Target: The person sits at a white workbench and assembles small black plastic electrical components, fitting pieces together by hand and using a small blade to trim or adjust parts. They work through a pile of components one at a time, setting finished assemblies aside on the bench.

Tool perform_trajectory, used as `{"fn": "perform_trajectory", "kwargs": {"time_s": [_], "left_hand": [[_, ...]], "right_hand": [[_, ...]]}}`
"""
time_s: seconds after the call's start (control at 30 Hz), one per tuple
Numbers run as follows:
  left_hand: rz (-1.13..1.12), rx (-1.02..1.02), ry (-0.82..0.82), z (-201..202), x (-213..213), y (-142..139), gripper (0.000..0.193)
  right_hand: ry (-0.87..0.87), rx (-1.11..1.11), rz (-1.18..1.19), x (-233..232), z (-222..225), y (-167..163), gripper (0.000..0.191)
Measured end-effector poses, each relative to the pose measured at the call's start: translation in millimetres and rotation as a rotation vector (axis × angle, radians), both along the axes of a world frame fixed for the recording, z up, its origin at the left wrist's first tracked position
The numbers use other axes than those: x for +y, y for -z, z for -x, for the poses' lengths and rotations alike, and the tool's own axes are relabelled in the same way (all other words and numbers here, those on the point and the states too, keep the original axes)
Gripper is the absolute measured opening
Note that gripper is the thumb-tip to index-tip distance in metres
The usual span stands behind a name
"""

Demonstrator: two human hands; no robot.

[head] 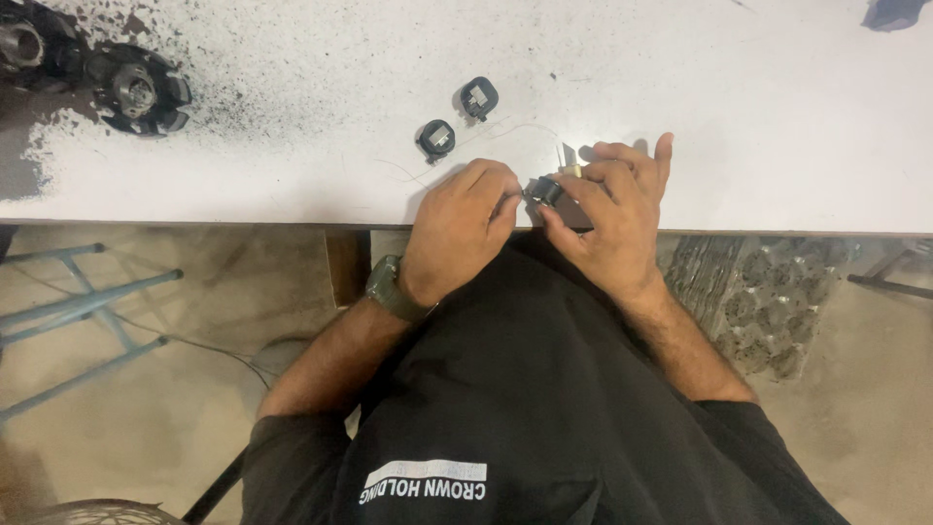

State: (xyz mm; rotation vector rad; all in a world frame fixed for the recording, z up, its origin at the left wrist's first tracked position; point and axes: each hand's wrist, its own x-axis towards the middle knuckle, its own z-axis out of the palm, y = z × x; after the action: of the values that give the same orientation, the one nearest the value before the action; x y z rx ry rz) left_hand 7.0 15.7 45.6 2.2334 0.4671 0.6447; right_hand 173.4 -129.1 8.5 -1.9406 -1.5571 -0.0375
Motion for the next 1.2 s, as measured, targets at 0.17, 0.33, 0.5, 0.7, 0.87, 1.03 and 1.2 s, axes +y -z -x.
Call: {"fn": "perform_trajectory", "kwargs": {"time_s": [0.17, 0.33, 0.5, 0.7, 0.87, 1.03, 1.2], "left_hand": [[0.107, 0.091, -0.061, -6, -7, 7, 0.013], [0.192, -0.004, -0.055, -5, -15, 11, 0.014], [0.212, -0.034, -0.046, -3, -17, 9, 0.013], [0.262, -0.058, -0.057, -1, -17, 19, 0.013], [-0.108, -0.078, -0.073, 1, -5, 5, 0.013], [-0.437, 0.039, -0.291, 23, 47, -13, 0.033], [-0.164, 0.298, -0.266, 11, 59, -3, 0.025]], "right_hand": [[0.0, 0.065, -0.187, -11, 12, 1, 0.03], [-0.071, 0.22, -0.301, -11, 31, 13, 0.029], [-0.02, 0.166, -0.274, -6, 33, 15, 0.029], [-0.095, 0.153, -0.199, -9, 28, 11, 0.033], [-0.006, 0.06, -0.188, -2, -4, 18, 0.025], [0.151, 0.143, -0.427, -15, -47, 12, 0.016], [0.054, 0.12, -0.262, -7, -20, 11, 0.018]]}}
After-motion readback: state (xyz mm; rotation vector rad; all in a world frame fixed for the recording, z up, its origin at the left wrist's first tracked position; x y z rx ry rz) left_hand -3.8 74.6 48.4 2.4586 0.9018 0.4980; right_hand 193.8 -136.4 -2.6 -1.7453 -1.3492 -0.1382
